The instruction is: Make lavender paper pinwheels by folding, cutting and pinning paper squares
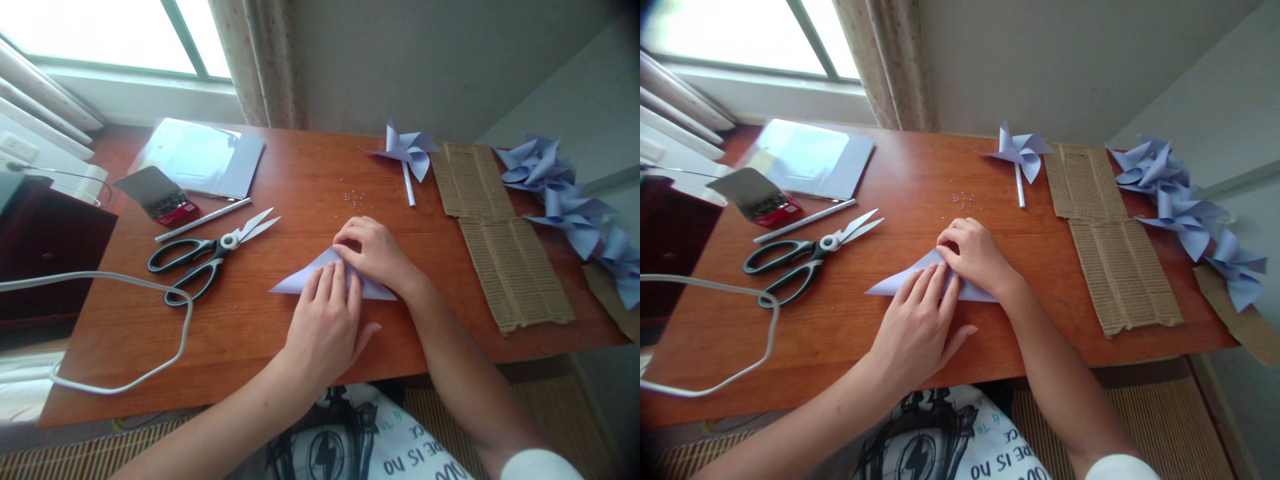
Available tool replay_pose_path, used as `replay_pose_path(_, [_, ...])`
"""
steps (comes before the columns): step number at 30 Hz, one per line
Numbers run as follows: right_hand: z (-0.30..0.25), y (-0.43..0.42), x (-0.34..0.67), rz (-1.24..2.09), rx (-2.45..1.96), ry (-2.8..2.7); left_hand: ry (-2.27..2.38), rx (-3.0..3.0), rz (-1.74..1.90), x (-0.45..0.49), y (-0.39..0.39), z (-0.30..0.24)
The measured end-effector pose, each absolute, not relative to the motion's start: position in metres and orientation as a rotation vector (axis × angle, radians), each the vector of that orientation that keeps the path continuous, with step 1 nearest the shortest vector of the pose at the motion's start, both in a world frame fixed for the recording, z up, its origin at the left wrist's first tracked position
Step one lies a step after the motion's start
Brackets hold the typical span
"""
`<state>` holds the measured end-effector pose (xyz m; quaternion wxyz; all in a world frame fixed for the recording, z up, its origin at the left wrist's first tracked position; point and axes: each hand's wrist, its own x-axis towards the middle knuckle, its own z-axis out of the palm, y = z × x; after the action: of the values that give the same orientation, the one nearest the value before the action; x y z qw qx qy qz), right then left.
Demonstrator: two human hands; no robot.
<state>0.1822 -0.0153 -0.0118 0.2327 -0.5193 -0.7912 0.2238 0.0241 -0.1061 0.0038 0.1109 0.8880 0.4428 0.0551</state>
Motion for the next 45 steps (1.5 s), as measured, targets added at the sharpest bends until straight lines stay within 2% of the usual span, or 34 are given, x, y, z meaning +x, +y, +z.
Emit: replay_pose_path(45, [-0.0165, -0.0132, 0.1843, 0.572, -1.435, -2.235, 1.289, 2.649, 0.155, 0.0257, -0.1044, 0.0065])
